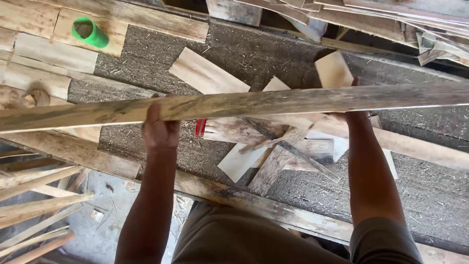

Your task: Sorting and organizing small pieces of thin wood on a workbench in a workshop.

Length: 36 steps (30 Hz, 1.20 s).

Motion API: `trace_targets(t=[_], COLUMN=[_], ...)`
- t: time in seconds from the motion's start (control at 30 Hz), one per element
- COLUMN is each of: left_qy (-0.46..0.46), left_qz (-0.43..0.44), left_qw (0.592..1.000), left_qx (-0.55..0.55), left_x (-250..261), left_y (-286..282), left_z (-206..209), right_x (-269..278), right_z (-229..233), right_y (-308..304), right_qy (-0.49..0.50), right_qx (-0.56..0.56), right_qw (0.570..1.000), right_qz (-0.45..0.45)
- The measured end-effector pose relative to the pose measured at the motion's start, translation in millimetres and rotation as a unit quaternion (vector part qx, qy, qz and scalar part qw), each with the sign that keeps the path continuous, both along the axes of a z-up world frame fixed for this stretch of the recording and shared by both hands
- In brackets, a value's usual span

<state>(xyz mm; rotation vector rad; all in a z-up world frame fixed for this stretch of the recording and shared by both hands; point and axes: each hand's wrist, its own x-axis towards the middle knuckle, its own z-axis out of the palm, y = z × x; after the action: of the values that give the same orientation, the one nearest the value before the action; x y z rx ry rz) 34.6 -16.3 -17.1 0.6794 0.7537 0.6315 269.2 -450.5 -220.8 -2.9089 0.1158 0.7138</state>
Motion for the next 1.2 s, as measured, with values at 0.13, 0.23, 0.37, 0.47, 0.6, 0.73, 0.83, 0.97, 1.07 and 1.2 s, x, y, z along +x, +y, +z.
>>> trace_targets(t=[0.13,0.23,0.37,0.47,0.6,0.73,0.83,0.97,1.07,1.2], left_qy=[0.086,0.065,0.071,0.082,0.167,0.17,0.161,0.183,0.189,0.195], left_qz=[0.022,-0.062,-0.065,-0.075,-0.074,-0.087,-0.082,-0.086,-0.081,-0.084], left_qw=[0.996,0.996,0.991,0.988,0.979,0.977,0.979,0.974,0.971,0.969], left_qx=[-0.019,-0.01,-0.095,-0.109,-0.092,-0.096,-0.092,-0.106,-0.118,-0.127], left_x=[22,37,61,73,82,83,86,90,93,101], left_y=[-6,2,-12,-17,-30,-36,-39,-38,-41,-42], left_z=[-17,-52,-47,-54,-42,-40,-39,-41,-40,-49], right_x=[-25,-36,-58,-73,-88,-81,-95,-112,-123,-135], right_z=[3,9,16,24,34,-34,46,35,33,30], right_y=[0,-4,-19,-31,-46,-124,-121,-140,-146,-152], right_qy=[0.003,0.005,0.011,0.019,0.032,-0.185,-0.003,0.056,0.053,0.013], right_qx=[-0.003,-0.01,-0.022,-0.03,-0.038,-0.19,-0.091,-0.034,0.009,0.032], right_qw=[0.999,0.997,0.993,0.991,0.986,0.963,0.971,0.945,0.927,0.907], right_qz=[0.048,0.078,0.111,0.132,0.157,0.057,-0.223,-0.322,-0.371,-0.419])
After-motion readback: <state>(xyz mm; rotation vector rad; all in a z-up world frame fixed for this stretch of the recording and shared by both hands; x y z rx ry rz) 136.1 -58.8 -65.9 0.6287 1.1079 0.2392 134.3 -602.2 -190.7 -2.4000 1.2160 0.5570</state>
